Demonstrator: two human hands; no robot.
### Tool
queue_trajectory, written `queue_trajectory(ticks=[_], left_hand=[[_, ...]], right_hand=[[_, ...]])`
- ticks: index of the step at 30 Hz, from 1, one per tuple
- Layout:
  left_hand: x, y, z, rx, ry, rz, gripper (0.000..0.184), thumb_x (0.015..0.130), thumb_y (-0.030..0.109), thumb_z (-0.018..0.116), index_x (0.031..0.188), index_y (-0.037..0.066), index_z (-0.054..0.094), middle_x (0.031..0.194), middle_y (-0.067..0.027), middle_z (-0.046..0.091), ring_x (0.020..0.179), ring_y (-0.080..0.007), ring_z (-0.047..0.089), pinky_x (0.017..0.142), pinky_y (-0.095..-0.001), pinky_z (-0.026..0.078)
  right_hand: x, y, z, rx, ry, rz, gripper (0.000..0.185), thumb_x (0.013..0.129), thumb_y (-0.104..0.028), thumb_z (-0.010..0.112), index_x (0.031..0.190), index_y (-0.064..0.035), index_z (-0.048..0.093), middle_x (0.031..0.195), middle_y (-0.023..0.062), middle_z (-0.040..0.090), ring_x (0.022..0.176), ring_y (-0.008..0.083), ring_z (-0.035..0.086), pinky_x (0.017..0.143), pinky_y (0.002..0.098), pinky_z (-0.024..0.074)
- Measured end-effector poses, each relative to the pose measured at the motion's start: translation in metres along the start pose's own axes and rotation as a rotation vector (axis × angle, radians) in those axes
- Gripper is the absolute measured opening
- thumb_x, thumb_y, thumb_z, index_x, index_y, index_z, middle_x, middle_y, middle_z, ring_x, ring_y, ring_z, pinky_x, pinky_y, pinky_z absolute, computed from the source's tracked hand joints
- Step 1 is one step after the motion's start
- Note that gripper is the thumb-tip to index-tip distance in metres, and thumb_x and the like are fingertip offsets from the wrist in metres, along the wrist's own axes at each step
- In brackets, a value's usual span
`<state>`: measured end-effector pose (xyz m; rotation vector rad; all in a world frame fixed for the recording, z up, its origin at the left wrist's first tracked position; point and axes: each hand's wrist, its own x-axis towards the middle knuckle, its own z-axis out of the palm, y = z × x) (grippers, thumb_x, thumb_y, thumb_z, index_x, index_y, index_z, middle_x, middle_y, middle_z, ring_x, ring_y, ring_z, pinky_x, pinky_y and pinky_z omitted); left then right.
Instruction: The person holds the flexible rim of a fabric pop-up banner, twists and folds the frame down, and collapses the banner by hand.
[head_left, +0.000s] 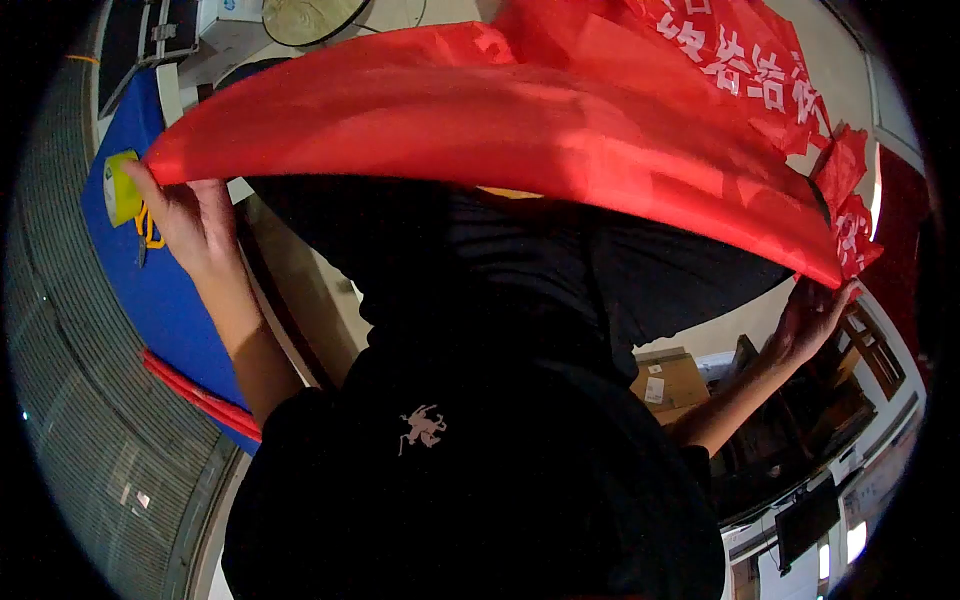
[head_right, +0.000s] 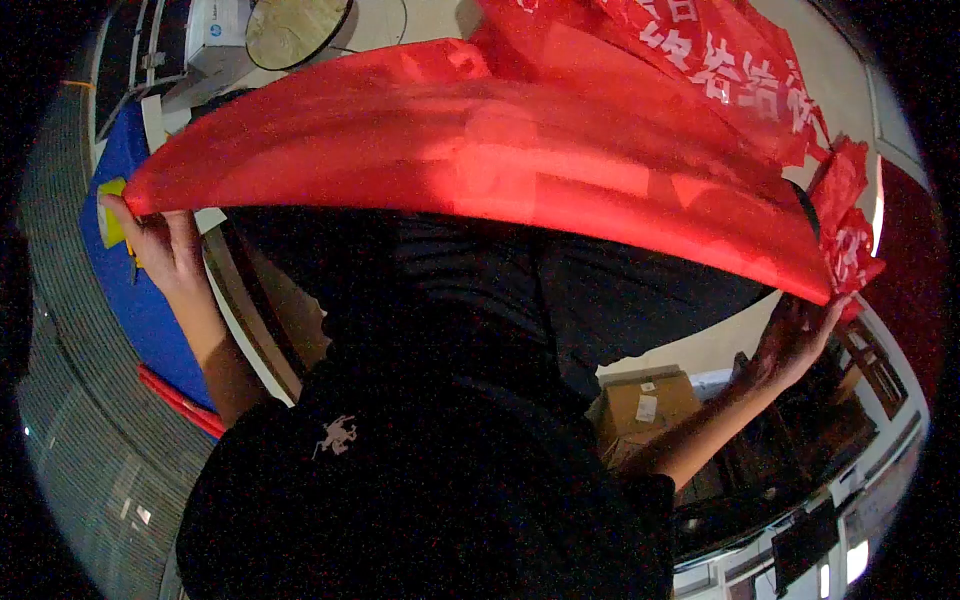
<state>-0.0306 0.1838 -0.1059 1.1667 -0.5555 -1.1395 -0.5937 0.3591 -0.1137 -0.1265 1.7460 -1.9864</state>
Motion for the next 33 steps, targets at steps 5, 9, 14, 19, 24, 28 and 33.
queue_trajectory(ticks=[5,9,14,19,24,28,33], left_hand=[[0.006,-0.004,0.003,0.200,0.010,0.148,0.037,0.093,0.036,0.049,0.101,0.000,0.052,0.095,-0.0075,0.058,0.085,-0.0148,0.053,0.076,-0.0277,0.049],[-0.008,-0.012,0.005,0.333,-0.107,0.190,0.035,0.094,0.033,0.049,0.110,0.002,0.050,0.103,-0.0079,0.055,0.091,-0.0143,0.052,0.083,-0.0260,0.045],[-0.008,-0.015,0.022,0.208,0.111,0.186,0.033,0.093,0.025,0.052,0.117,0.002,0.050,0.112,-0.0093,0.053,0.097,-0.0163,0.052,0.089,-0.0273,0.043],[0.013,-0.006,-0.004,-0.048,0.052,0.012,0.027,0.090,0.019,0.056,0.107,-0.001,0.051,0.105,-0.0119,0.058,0.099,-0.0204,0.056,0.088,-0.0321,0.048],[0.010,-0.010,-0.006,-0.035,0.013,-0.039,0.028,0.091,0.017,0.054,0.111,-0.002,0.050,0.108,-0.0129,0.057,0.098,-0.0230,0.057,0.090,-0.0336,0.047],[0.013,-0.018,-0.023,-0.187,-0.115,-0.224,0.034,0.092,0.022,0.052,0.114,-0.004,0.047,0.113,-0.0138,0.056,0.096,-0.0251,0.057,0.089,-0.0343,0.046],[0.004,-0.026,-0.013,0.560,0.008,0.189,0.039,0.092,0.035,0.049,0.109,0.000,0.053,0.103,-0.0124,0.061,0.090,-0.0225,0.060,0.084,-0.0341,0.047]], right_hand=[[0.023,0.005,-0.018,0.067,-0.176,0.117,0.035,0.091,-0.021,0.054,0.114,0.0045,0.049,0.113,0.0151,0.057,0.106,0.0248,0.053,0.097,0.0378,0.0382],[0.023,0.005,-0.026,0.009,-0.293,0.076,0.026,0.089,-0.014,0.054,0.110,0.0010,0.050,0.108,0.0139,0.057,0.102,0.0236,0.054,0.095,0.0371,0.0391],[0.028,0.010,-0.039,-0.011,-0.360,-0.001,0.033,0.089,-0.014,0.052,0.119,-0.0017,0.047,0.115,0.0143,0.055,0.110,0.0235,0.050,0.098,0.0361,0.0355],[0.012,0.013,-0.018,-0.038,-0.372,0.042,0.024,0.090,-0.015,0.050,0.110,-0.0026,0.052,0.107,0.0106,0.058,0.101,0.0224,0.055,0.091,0.0341,0.0419],[-0.001,0.019,-0.010,-0.509,-0.201,-0.225,0.025,0.090,-0.021,0.053,0.110,-0.0055,0.054,0.103,0.0076,0.058,0.098,0.0164,0.054,0.076,0.0286,0.0472],[-0.007,0.016,-0.015,-0.914,-0.254,-0.405,0.027,0.089,-0.024,0.057,0.108,-0.0056,0.055,0.100,0.0059,0.057,0.093,0.0134,0.055,0.072,0.0249,0.0473],[-0.002,0.005,-0.028,-0.483,-0.181,-0.154,0.031,0.089,-0.022,0.054,0.114,-0.0024,0.054,0.108,0.0099,0.055,0.102,0.0182,0.054,0.083,0.0305,0.0465]])
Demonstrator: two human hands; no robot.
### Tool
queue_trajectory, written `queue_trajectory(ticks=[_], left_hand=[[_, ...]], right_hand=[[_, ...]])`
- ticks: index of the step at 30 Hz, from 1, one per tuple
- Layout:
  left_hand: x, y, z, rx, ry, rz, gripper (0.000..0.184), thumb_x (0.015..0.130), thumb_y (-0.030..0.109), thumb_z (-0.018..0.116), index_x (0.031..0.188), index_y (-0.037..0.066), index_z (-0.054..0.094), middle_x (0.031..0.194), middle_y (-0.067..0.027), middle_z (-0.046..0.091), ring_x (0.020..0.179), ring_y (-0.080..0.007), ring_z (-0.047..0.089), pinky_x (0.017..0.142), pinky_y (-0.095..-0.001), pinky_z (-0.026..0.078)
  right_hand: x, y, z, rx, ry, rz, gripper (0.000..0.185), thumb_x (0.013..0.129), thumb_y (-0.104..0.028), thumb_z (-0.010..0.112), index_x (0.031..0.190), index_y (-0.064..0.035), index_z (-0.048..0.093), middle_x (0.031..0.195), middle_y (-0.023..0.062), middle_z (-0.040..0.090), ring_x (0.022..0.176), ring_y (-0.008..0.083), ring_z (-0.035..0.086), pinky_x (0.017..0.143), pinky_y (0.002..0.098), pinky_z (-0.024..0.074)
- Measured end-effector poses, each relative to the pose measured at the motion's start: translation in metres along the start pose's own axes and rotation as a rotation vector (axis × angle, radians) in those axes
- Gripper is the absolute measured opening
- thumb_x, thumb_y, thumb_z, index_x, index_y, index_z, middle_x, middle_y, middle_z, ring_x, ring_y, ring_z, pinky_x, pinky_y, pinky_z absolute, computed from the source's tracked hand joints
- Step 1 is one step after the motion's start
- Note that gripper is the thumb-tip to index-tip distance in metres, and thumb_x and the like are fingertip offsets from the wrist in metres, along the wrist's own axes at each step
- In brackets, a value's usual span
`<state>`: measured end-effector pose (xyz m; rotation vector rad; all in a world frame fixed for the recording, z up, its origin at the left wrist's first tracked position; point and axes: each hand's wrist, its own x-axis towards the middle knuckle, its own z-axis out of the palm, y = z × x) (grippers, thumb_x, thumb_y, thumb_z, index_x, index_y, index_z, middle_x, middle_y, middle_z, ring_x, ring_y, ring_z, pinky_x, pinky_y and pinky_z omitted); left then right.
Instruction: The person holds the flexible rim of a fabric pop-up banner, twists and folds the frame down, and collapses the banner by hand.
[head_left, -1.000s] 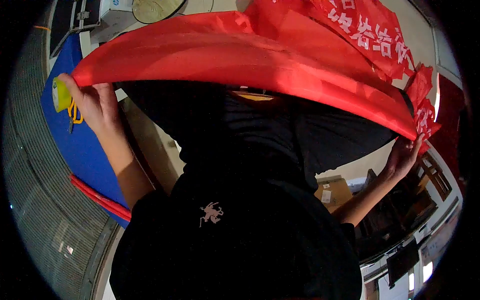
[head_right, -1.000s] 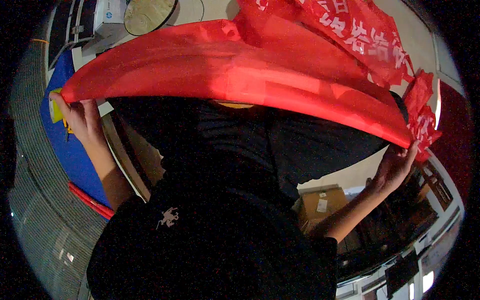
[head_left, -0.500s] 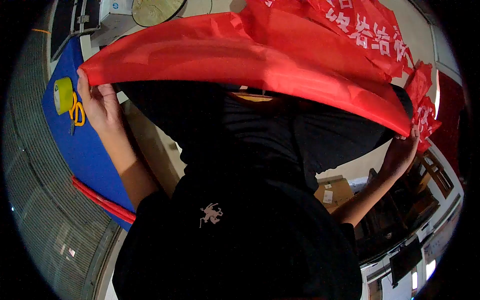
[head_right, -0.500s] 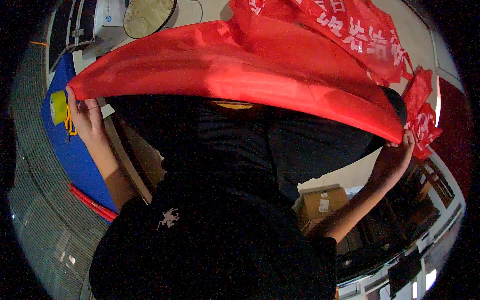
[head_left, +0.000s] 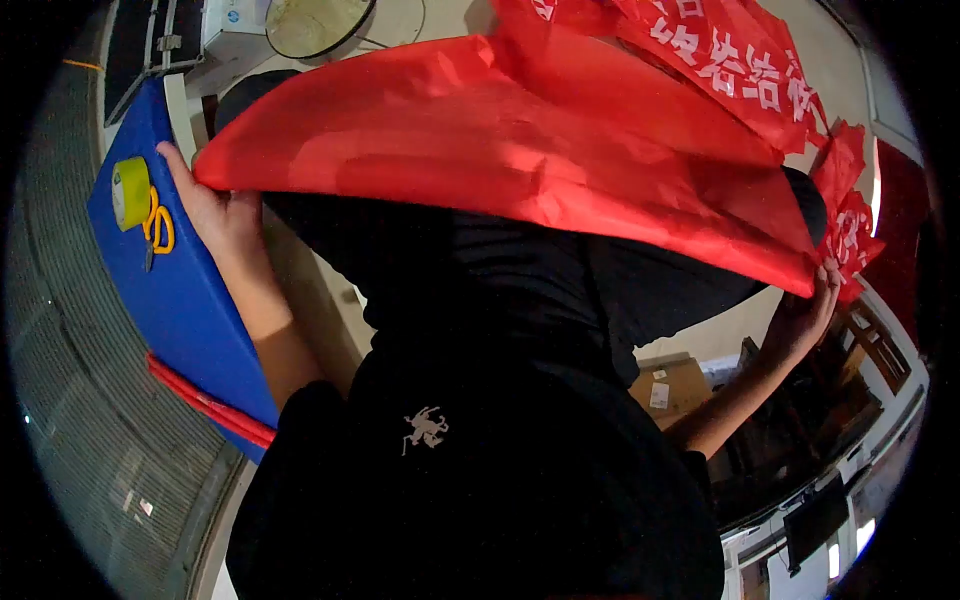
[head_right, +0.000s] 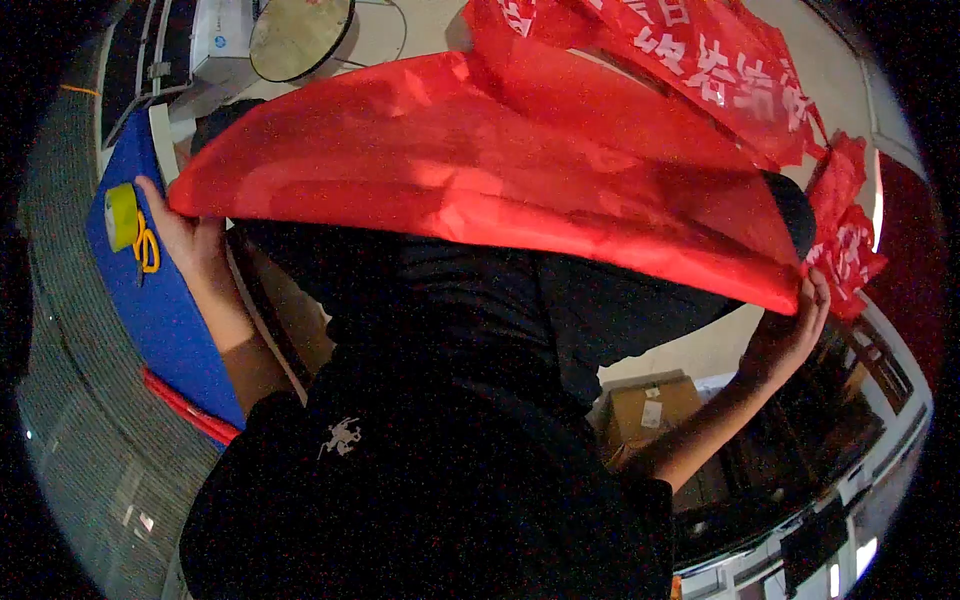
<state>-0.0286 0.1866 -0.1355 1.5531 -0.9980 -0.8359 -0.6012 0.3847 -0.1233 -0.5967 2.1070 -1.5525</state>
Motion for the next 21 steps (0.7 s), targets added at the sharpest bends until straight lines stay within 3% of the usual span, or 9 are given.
queue_trajectory(ticks=[2,4,5,8,10,12,17,20,21], left_hand=[[0.001,0.012,0.009,-0.391,0.048,-0.333,0.039,0.092,0.037,0.049,0.107,0.001,0.055,0.098,-0.0118,0.062,0.087,-0.0220,0.060,0.082,-0.0335,0.048],[0.004,0.011,0.017,-0.506,0.001,-0.537,0.035,0.089,0.037,0.054,0.100,0.004,0.059,0.088,-0.0091,0.064,0.083,-0.0181,0.061,0.078,-0.0305,0.049],[0.003,0.011,0.020,-0.509,-0.002,-0.538,0.035,0.089,0.037,0.054,0.100,0.004,0.059,0.088,-0.0091,0.064,0.083,-0.0181,0.061,0.078,-0.0305,0.049],[-0.007,0.017,0.017,-0.225,0.041,-0.498,0.034,0.087,0.038,0.057,0.096,0.005,0.061,0.082,-0.0052,0.063,0.072,-0.0127,0.061,0.066,-0.0237,0.050],[-0.012,0.025,0.002,0.212,-0.122,-0.435,0.035,0.086,0.039,0.059,0.093,0.005,0.062,0.075,-0.0017,0.062,0.058,-0.0080,0.058,0.052,-0.0191,0.046],[-0.019,0.032,-0.005,0.226,-0.157,-0.478,0.034,0.086,0.038,0.060,0.093,0.005,0.062,0.073,-0.0012,0.061,0.053,-0.0077,0.056,0.048,-0.0183,0.044],[-0.025,0.032,-0.011,0.288,-0.361,-0.582,0.032,0.085,0.036,0.061,0.092,0.005,0.062,0.072,-0.0008,0.061,0.049,-0.0071,0.054,0.043,-0.0181,0.041],[-0.029,0.035,-0.004,0.312,-0.363,-0.585,0.028,0.086,0.034,0.060,0.093,0.006,0.061,0.073,0.0000,0.061,0.047,-0.0073,0.053,0.042,-0.0185,0.040],[-0.026,0.032,-0.004,0.286,-0.381,-0.566,0.026,0.087,0.032,0.060,0.094,0.007,0.060,0.075,0.0007,0.061,0.051,-0.0068,0.054,0.045,-0.0188,0.041]], right_hand=[[-0.002,-0.001,-0.005,0.178,0.035,0.103,0.034,0.089,-0.022,0.052,0.116,-0.0010,0.054,0.111,0.0109,0.055,0.107,0.0200,0.053,0.086,0.0325,0.0459],[-0.010,-0.003,-0.004,-0.334,-0.028,-0.019,0.040,0.090,-0.024,0.051,0.123,-0.0015,0.052,0.120,0.0122,0.051,0.111,0.0209,0.051,0.087,0.0331,0.0453],[-0.003,-0.009,0.000,-0.150,0.067,0.244,0.043,0.091,-0.025,0.049,0.129,-0.0055,0.048,0.123,0.0130,0.048,0.112,0.0221,0.051,0.086,0.0357,0.0467],[0.002,-0.004,-0.031,-0.432,-0.093,-0.021,0.041,0.091,-0.026,0.049,0.127,-0.0062,0.050,0.120,0.0126,0.050,0.108,0.0218,0.053,0.084,0.0364,0.0469],[0.009,-0.007,-0.036,-0.387,-0.068,0.050,0.040,0.091,-0.026,0.050,0.126,-0.0058,0.051,0.119,0.0122,0.050,0.108,0.0207,0.052,0.084,0.0351,0.0467],[0.010,-0.015,-0.035,-0.290,-0.033,0.237,0.038,0.091,-0.025,0.048,0.125,-0.0099,0.053,0.126,0.0109,0.048,0.112,0.0192,0.049,0.082,0.0294,0.0468],[0.014,0.001,-0.049,-0.495,-0.192,0.029,0.037,0.091,-0.026,0.048,0.124,-0.0075,0.054,0.116,0.0094,0.054,0.109,0.0163,0.050,0.081,0.0262,0.0459],[0.009,-0.006,-0.044,-0.431,-0.195,0.142,0.058,0.086,-0.043,0.056,0.127,-0.0030,0.048,0.121,0.0115,0.052,0.109,0.0191,0.051,0.088,0.0340,0.0407],[0.003,-0.018,-0.032,-0.370,-0.121,0.353,0.061,0.086,-0.045,0.056,0.128,-0.0018,0.047,0.123,0.0117,0.051,0.109,0.0187,0.050,0.090,0.0339,0.0397]])
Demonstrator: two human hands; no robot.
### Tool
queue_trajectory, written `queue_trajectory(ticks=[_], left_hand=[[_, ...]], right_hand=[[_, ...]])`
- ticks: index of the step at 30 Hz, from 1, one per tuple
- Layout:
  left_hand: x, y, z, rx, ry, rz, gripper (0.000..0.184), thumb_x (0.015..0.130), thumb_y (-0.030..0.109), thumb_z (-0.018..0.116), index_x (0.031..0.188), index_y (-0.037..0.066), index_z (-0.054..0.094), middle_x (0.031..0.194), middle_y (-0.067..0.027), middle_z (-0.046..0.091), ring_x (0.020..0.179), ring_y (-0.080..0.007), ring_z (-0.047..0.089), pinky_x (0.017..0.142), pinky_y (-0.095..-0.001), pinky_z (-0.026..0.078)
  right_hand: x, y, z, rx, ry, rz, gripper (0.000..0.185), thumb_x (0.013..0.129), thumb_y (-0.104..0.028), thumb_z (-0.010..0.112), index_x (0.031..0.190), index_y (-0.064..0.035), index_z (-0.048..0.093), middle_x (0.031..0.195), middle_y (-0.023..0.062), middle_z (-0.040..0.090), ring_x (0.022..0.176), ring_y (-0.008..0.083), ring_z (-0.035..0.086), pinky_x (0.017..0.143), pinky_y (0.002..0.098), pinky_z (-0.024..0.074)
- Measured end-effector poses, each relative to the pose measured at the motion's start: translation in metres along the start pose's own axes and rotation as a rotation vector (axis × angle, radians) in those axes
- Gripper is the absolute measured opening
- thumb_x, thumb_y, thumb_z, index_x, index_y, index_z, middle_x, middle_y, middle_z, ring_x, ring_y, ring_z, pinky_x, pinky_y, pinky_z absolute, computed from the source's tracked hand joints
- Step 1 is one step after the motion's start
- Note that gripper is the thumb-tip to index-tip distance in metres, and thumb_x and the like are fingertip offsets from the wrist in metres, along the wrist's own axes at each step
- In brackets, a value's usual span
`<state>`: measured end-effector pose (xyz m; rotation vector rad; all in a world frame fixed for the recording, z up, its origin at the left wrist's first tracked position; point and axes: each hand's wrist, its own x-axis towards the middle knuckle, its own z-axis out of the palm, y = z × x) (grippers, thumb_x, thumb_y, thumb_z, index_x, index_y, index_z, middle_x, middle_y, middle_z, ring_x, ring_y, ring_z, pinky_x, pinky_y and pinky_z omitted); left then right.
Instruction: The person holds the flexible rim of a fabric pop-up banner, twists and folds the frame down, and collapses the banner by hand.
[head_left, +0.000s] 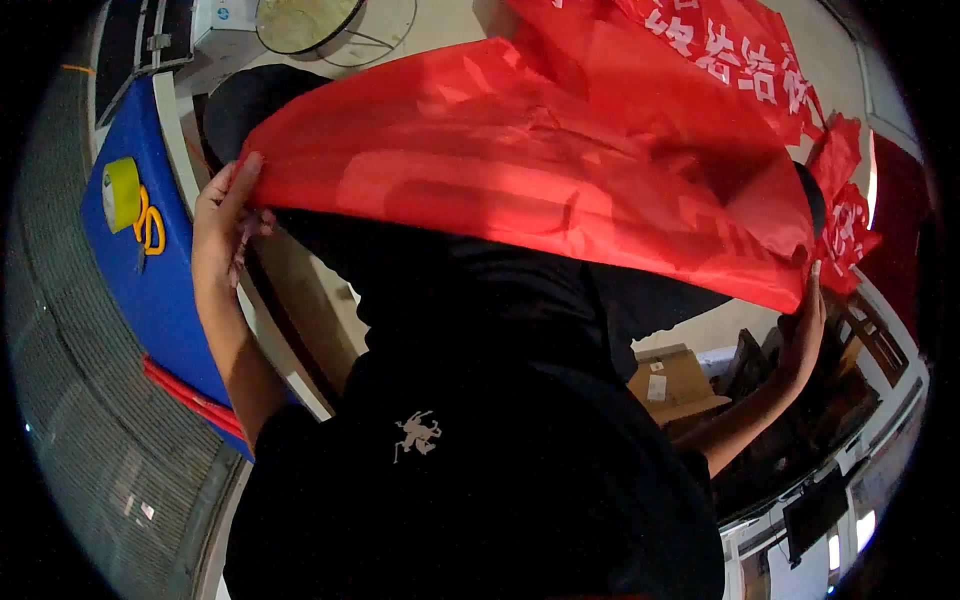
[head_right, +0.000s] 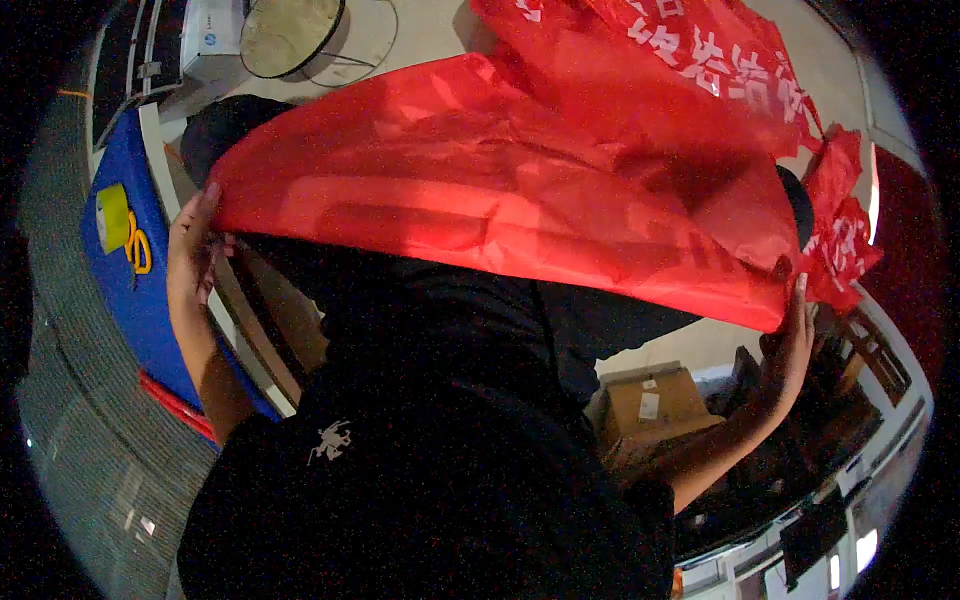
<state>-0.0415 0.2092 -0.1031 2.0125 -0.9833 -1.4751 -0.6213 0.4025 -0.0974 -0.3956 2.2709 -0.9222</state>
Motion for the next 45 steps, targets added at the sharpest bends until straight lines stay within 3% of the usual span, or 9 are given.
queue_trajectory(ticks=[2,8,14,17,22,31,38,40,45], left_hand=[[0.002,0.001,0.005,-0.018,-0.025,0.027,0.023,0.087,0.029,0.059,0.095,0.008,0.059,0.078,0.0015,0.062,0.054,-0.0063,0.055,0.048,-0.0191,0.042],[0.013,-0.001,0.003,-0.523,-0.012,0.227,0.022,0.090,0.019,0.052,0.109,0.008,0.053,0.108,-0.0038,0.058,0.097,-0.0143,0.054,0.078,-0.0294,0.042],[0.014,-0.004,-0.015,-0.539,-0.157,0.094,0.034,0.090,0.026,0.050,0.117,0.005,0.053,0.112,-0.0063,0.058,0.096,-0.0166,0.056,0.084,-0.0305,0.043],[0.005,-0.005,-0.024,-0.172,0.043,-0.046,0.038,0.090,0.030,0.051,0.120,0.007,0.051,0.111,-0.0065,0.058,0.102,-0.0145,0.054,0.072,-0.0283,0.046],[0.014,-0.026,-0.026,-0.214,0.051,0.439,0.039,0.091,0.016,0.049,0.127,0.003,0.044,0.123,-0.0094,0.052,0.093,-0.0118,0.056,0.077,-0.0236,0.047],[0.023,-0.017,-0.021,-0.259,0.045,0.050,0.035,0.090,0.025,0.053,0.118,0.003,0.053,0.108,-0.0034,0.059,0.080,-0.0054,0.059,0.064,-0.0143,0.049],[0.022,-0.022,-0.001,0.034,0.232,0.769,0.028,0.091,0.018,0.053,0.114,0.003,0.053,0.104,-0.0046,0.060,0.084,-0.0084,0.060,0.069,-0.0165,0.051],[0.018,-0.004,-0.003,-0.588,0.177,0.238,0.028,0.090,0.015,0.053,0.115,0.002,0.053,0.101,-0.0052,0.060,0.077,-0.0079,0.060,0.063,-0.0153,0.049],[0.018,-0.003,-0.018,-0.444,0.046,0.016,0.031,0.090,0.020,0.055,0.116,0.003,0.053,0.092,-0.0038,0.062,0.059,-0.0050,0.053,0.053,-0.0150,0.045]], right_hand=[[-0.005,-0.006,0.000,0.084,0.028,0.211,0.064,0.085,-0.047,0.056,0.129,-0.0007,0.046,0.124,0.0119,0.050,0.109,0.0183,0.050,0.091,0.0338,0.0388],[-0.005,0.001,-0.022,-0.139,0.039,-0.198,0.051,0.089,-0.034,0.054,0.126,0.0015,0.048,0.115,0.0066,0.055,0.102,0.0150,0.052,0.089,0.0282,0.0387],[0.005,-0.003,-0.018,0.288,0.137,-0.205,0.044,0.088,-0.031,0.056,0.121,-0.0021,0.053,0.112,0.0059,0.055,0.097,0.0120,0.053,0.081,0.0262,0.0424],[-0.007,-0.018,-0.007,-0.019,0.122,-0.190,0.042,0.087,-0.033,0.058,0.116,-0.0032,0.058,0.107,0.0062,0.058,0.092,0.0110,0.053,0.079,0.0254,0.0421],[0.014,0.019,-0.047,0.115,-0.012,-0.507,0.033,0.086,-0.005,0.054,0.119,-0.0034,0.051,0.120,0.0096,0.049,0.109,0.0195,0.049,0.091,0.0294,0.0414],[0.001,-0.005,-0.015,0.664,-0.153,-0.351,0.023,0.094,-0.019,0.047,0.113,-0.0065,0.047,0.112,0.0054,0.053,0.104,0.0154,0.053,0.084,0.0265,0.0441],[-0.003,-0.017,0.010,0.276,0.041,0.110,0.020,0.093,-0.023,0.050,0.103,-0.0081,0.058,0.077,-0.0020,0.050,0.058,0.0040,0.039,0.052,0.0189,0.0311],[-0.007,-0.020,0.013,0.235,-0.016,0.037,0.016,0.092,-0.022,0.052,0.098,-0.0089,0.058,0.076,-0.0032,0.048,0.060,0.0043,0.042,0.053,0.0192,0.0334],[0.006,0.007,0.001,0.320,-0.072,-0.458,0.024,0.089,-0.025,0.057,0.104,-0.0066,0.056,0.091,0.0027,0.052,0.083,0.0123,0.052,0.077,0.0237,0.0447]])
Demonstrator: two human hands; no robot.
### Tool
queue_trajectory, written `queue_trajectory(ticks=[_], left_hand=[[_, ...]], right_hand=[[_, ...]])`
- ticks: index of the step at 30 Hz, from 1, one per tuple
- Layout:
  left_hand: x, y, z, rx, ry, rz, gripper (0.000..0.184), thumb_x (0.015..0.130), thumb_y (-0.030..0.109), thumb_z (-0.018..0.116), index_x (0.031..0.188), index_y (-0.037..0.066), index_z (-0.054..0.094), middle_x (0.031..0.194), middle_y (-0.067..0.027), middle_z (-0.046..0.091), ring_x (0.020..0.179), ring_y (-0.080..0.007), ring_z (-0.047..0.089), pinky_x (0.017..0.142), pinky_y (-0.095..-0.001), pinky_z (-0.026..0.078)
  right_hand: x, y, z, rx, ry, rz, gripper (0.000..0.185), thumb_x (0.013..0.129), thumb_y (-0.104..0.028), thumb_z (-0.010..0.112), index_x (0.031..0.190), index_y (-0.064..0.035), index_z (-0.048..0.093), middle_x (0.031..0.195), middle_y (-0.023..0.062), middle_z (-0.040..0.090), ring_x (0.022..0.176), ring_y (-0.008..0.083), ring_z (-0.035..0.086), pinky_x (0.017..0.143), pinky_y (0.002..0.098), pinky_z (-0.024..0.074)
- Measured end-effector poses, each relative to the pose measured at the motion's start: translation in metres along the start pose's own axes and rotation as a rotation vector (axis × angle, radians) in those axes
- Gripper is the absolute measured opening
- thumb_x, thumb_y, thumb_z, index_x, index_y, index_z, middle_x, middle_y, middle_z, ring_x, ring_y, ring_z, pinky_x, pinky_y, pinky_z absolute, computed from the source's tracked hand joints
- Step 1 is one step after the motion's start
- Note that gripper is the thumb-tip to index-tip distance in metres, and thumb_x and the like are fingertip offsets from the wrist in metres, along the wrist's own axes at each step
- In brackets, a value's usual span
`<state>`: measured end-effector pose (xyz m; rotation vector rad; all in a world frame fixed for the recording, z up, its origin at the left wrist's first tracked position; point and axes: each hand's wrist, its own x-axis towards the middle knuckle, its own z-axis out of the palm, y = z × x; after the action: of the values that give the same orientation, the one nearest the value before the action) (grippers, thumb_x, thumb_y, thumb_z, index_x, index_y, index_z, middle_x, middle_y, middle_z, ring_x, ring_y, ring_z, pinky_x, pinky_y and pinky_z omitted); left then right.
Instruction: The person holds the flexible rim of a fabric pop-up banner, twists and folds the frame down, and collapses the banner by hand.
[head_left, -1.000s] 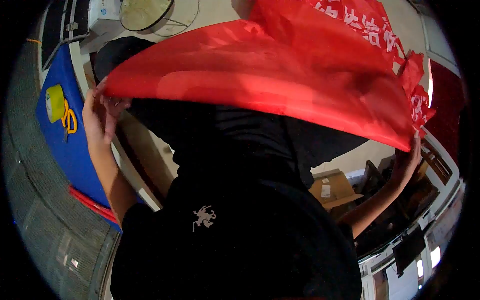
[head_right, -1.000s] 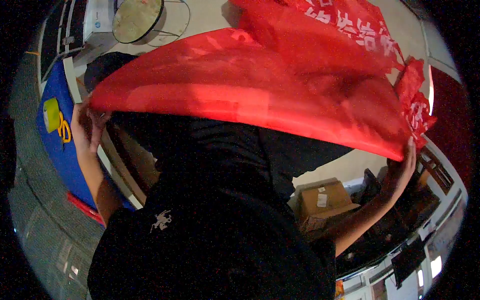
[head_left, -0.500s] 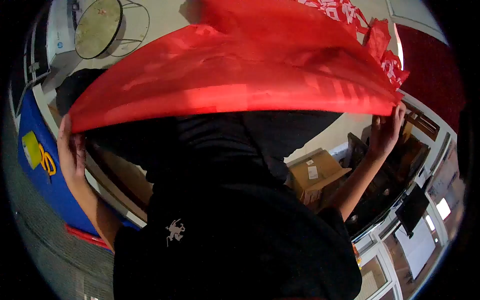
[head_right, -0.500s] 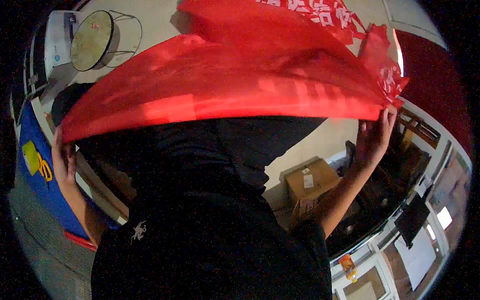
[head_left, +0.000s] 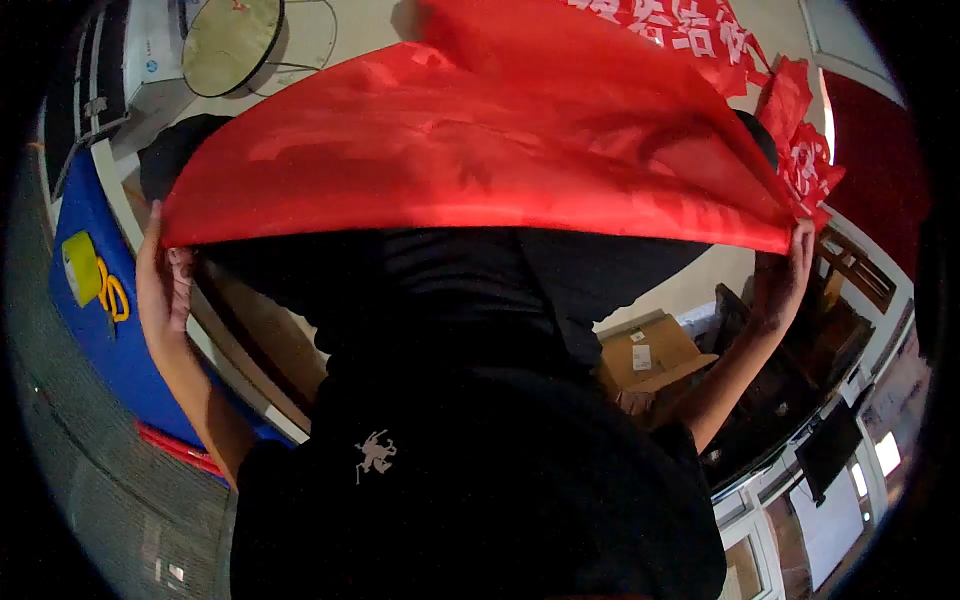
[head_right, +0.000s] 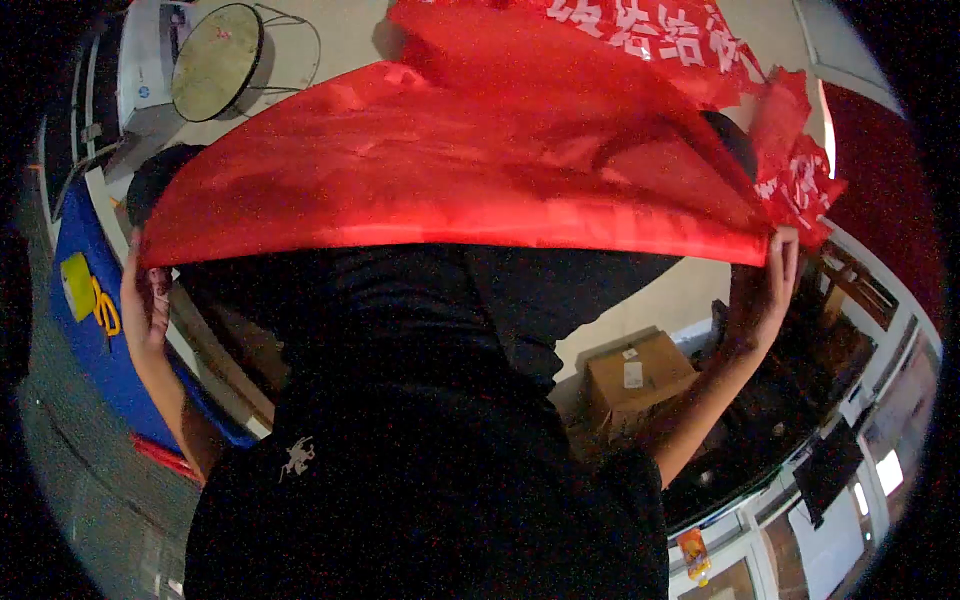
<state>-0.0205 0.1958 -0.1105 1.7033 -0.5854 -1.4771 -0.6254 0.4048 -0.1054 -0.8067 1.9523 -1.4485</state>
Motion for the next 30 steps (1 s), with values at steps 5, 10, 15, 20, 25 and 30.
queue_trajectory(ticks=[5,10,15,20,25,30], left_hand=[[-0.003,-0.001,0.012,0.143,0.028,0.149,0.027,0.091,0.024,0.054,0.109,0.004,0.055,0.090,-0.0016,0.062,0.056,-0.0025,0.053,0.045,-0.0130,0.042],[-0.005,0.009,-0.003,-0.044,-0.240,0.046,0.021,0.090,0.019,0.056,0.106,0.004,0.055,0.094,-0.0030,0.063,0.065,-0.0035,0.060,0.048,-0.0131,0.046],[-0.009,0.002,0.013,0.148,-0.052,0.098,0.023,0.090,0.017,0.056,0.109,0.004,0.054,0.096,-0.0032,0.062,0.065,-0.0038,0.059,0.047,-0.0122,0.045],[-0.005,0.001,0.007,0.079,-0.034,0.217,0.024,0.091,0.016,0.053,0.112,0.004,0.052,0.096,-0.0021,0.061,0.060,-0.0036,0.056,0.046,-0.0132,0.043],[-0.004,-0.002,-0.005,0.026,-0.036,0.238,0.029,0.091,0.017,0.054,0.116,0.003,0.051,0.102,-0.0049,0.060,0.070,-0.0062,0.058,0.055,-0.0155,0.046],[0.002,-0.015,-0.038,0.076,-0.088,0.235,0.033,0.090,0.017,0.055,0.118,0.001,0.052,0.108,-0.0061,0.060,0.085,-0.0112,0.059,0.069,-0.0216,0.048]], right_hand=[[0.010,0.006,-0.015,0.100,0.225,0.473,0.030,0.088,-0.032,0.057,0.103,-0.0060,0.057,0.089,0.0027,0.052,0.078,0.0108,0.051,0.073,0.0222,0.0449],[-0.003,-0.016,0.025,0.100,0.289,0.323,0.039,0.088,-0.036,0.056,0.113,-0.0058,0.054,0.098,0.0041,0.057,0.075,0.0084,0.050,0.074,0.0231,0.0458],[-0.006,-0.012,0.018,0.142,0.179,0.256,0.029,0.090,-0.030,0.054,0.107,-0.0074,0.053,0.094,0.0011,0.056,0.078,0.0077,0.051,0.058,0.0215,0.0367],[-0.001,-0.013,0.013,-0.329,0.089,0.236,0.022,0.088,-0.032,0.057,0.081,-0.0112,0.057,0.065,-0.0065,0.043,0.055,0.0022,0.035,0.051,0.0177,0.0290],[-0.001,-0.018,0.028,-0.278,0.284,0.418,0.033,0.087,-0.040,0.057,0.075,-0.0093,0.058,0.062,-0.0072,0.041,0.053,0.0021,0.034,0.047,0.0197,0.0242],[-0.003,-0.006,0.025,-0.486,0.065,0.357,0.042,0.087,-0.049,0.053,0.073,-0.0091,0.058,0.059,-0.0047,0.045,0.049,0.0039,0.036,0.046,0.0202,0.0254]])
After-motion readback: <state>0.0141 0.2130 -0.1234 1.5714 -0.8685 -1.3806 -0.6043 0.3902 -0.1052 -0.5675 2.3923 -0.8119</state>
